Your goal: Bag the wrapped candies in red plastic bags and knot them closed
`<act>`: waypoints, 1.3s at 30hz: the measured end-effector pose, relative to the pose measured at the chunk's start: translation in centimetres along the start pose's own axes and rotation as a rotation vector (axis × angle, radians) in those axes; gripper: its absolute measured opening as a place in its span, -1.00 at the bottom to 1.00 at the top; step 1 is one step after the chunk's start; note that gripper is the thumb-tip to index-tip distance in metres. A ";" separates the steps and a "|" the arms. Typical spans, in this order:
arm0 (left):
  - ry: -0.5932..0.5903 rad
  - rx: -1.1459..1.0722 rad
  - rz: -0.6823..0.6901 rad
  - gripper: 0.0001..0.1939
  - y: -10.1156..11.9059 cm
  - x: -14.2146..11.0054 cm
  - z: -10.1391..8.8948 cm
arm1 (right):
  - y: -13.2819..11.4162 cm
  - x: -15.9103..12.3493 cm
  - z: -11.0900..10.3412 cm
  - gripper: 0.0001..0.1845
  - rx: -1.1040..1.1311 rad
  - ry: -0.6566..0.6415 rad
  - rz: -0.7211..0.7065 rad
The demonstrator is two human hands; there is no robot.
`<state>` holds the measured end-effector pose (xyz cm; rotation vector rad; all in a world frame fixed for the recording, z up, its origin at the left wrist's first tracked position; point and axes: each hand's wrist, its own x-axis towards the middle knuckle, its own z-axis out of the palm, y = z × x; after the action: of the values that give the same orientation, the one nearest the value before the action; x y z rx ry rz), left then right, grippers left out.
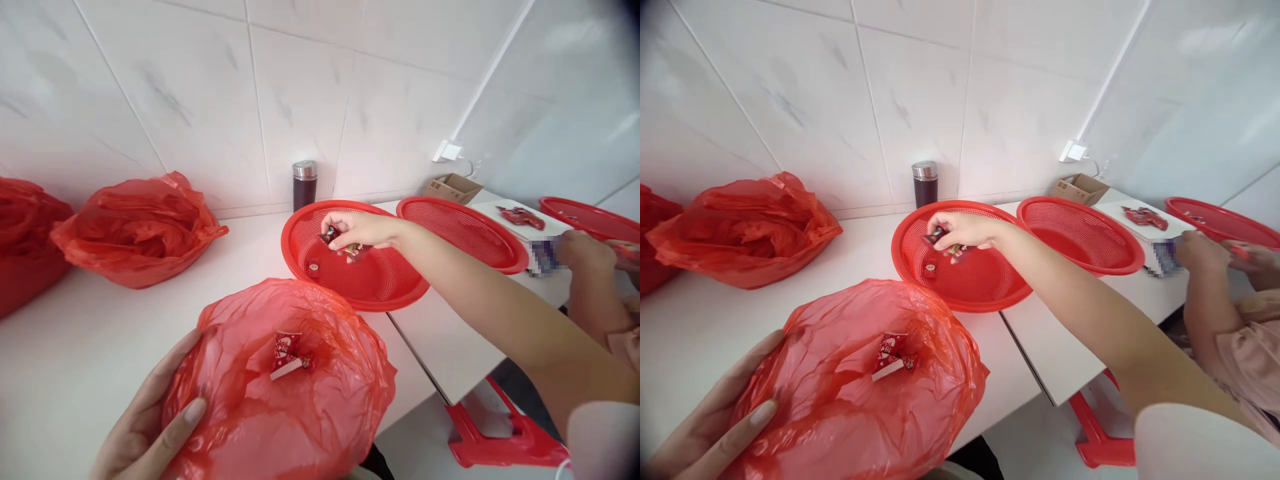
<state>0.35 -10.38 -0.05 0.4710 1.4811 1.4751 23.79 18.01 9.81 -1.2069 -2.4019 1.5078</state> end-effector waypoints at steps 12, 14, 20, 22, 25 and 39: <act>-0.044 -0.038 0.190 -0.31 0.6 -0.5 -0.2 | -5.6 -1.3 13.6 -0.43 -0.526 -0.431 -0.335; -0.004 -0.039 0.192 -0.31 0.4 -0.4 -0.9 | -5.7 -1.4 12.8 -0.51 -0.578 -0.456 -0.327; -0.013 -0.038 0.163 -0.32 0.1 -0.2 -1.3 | -5.9 -0.8 8.0 -0.75 -0.220 -0.219 -0.337; -0.032 -0.006 0.174 -0.33 0.1 -0.4 -1.3 | -4.5 1.2 6.5 -0.79 -0.316 0.057 -0.284; -0.010 0.056 0.163 -0.32 0.2 -1.1 -1.3 | -1.1 4.3 5.5 -0.73 -0.607 0.254 -0.132; 0.092 -0.007 0.015 -0.14 1.6 -2.4 -1.6 | -0.3 4.3 4.0 -0.86 -0.724 0.173 -0.143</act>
<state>-0.35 -12.87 1.99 0.4151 1.5464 1.5311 18.89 17.74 6.47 -1.1424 -2.9141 0.4552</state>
